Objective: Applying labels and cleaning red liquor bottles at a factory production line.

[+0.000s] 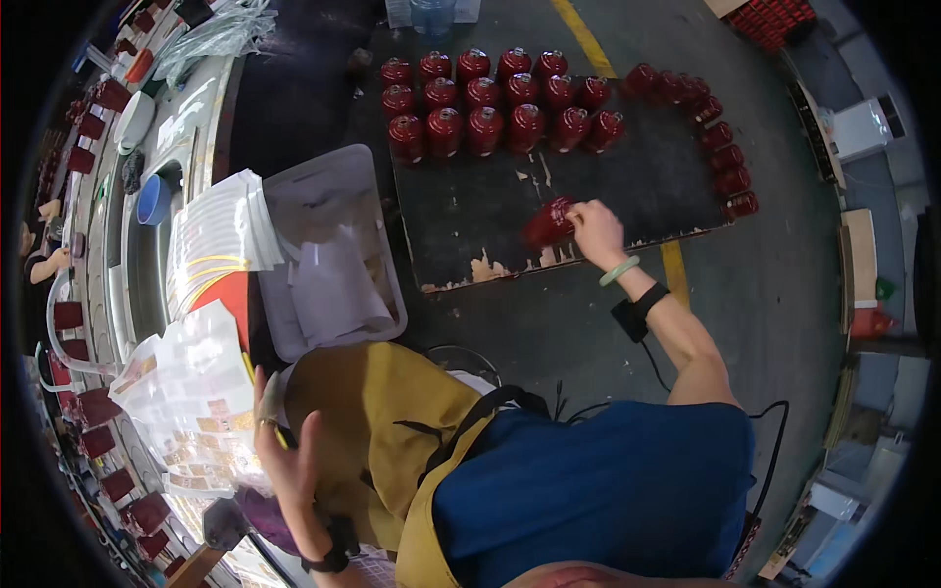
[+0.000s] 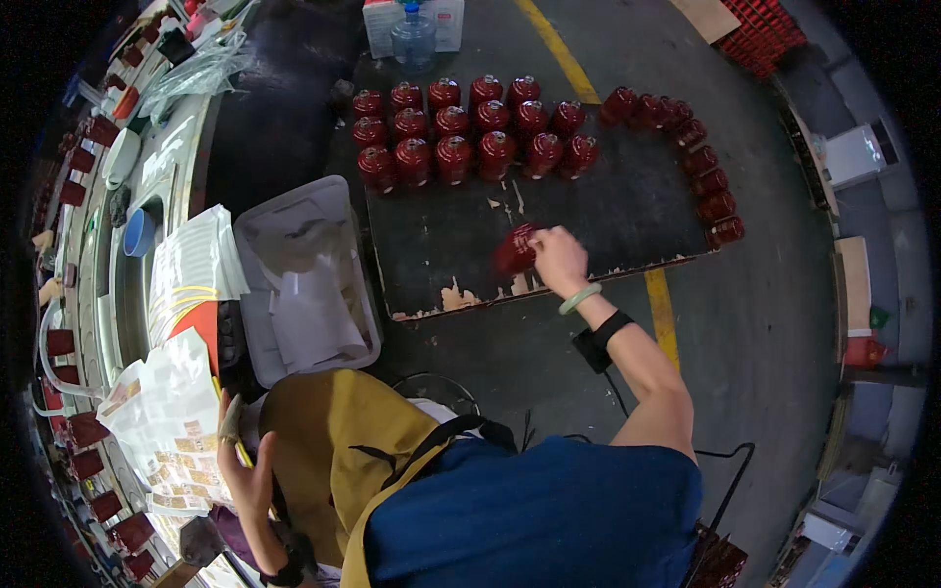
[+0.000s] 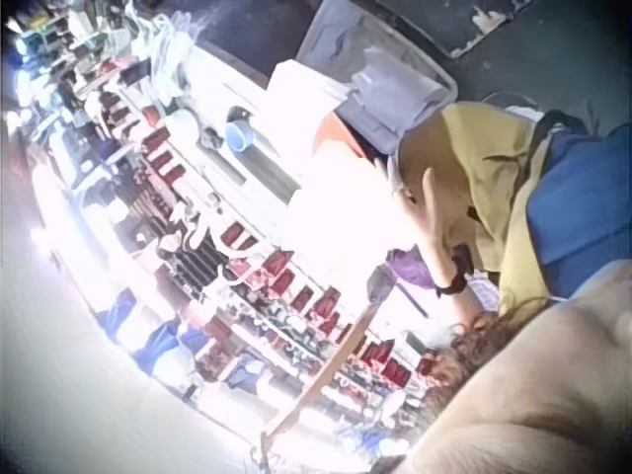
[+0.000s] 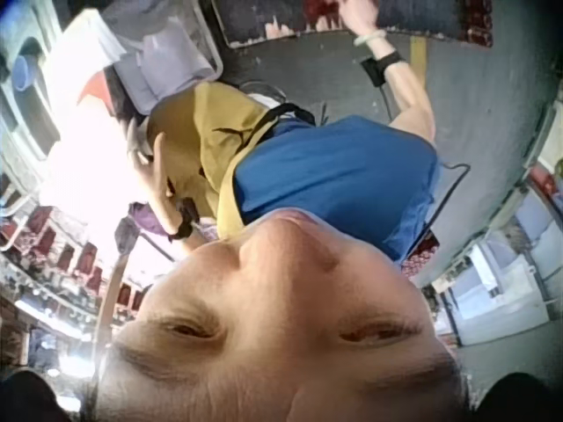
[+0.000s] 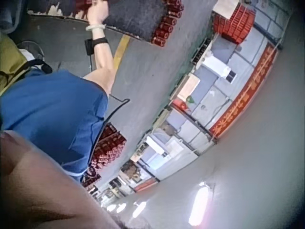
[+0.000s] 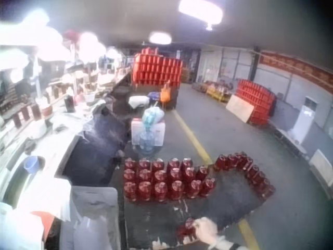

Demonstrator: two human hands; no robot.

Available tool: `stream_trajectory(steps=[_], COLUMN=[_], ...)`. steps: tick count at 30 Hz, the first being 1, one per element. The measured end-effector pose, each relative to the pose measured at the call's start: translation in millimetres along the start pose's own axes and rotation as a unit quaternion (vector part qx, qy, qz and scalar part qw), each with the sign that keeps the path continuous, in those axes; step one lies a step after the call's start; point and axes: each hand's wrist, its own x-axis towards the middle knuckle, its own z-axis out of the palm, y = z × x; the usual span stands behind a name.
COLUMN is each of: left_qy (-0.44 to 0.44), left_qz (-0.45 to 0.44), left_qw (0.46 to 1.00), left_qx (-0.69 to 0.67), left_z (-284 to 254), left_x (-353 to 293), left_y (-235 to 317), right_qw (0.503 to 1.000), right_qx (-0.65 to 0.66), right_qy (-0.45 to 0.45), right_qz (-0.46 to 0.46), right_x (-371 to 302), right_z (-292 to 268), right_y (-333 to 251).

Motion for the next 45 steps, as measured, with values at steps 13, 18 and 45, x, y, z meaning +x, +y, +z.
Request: stream_trajectory(steps=[13,18,45], left_qy=[0.165,0.193,0.476], left_qz=[-0.161,-0.188,-0.189], left_qw=[0.973,0.963,0.859], left_qx=[-0.004,0.003,-0.01], left_z=[-26.2,-21.0,-70.3], left_x=[-66.3,-69.9,-225.7], left_y=[-60.8,-44.1,-61.9], right_qw=[0.951,0.951,0.708], right_qx=[-0.057,-0.033,0.372], right_qy=[0.154,0.133,-0.089], right_qz=[0.26,0.277,-0.594], right_x=[188.4,216.5,14.5], right_z=[20.3,15.0,-50.1], right_y=[223.5,211.9,-438.0])
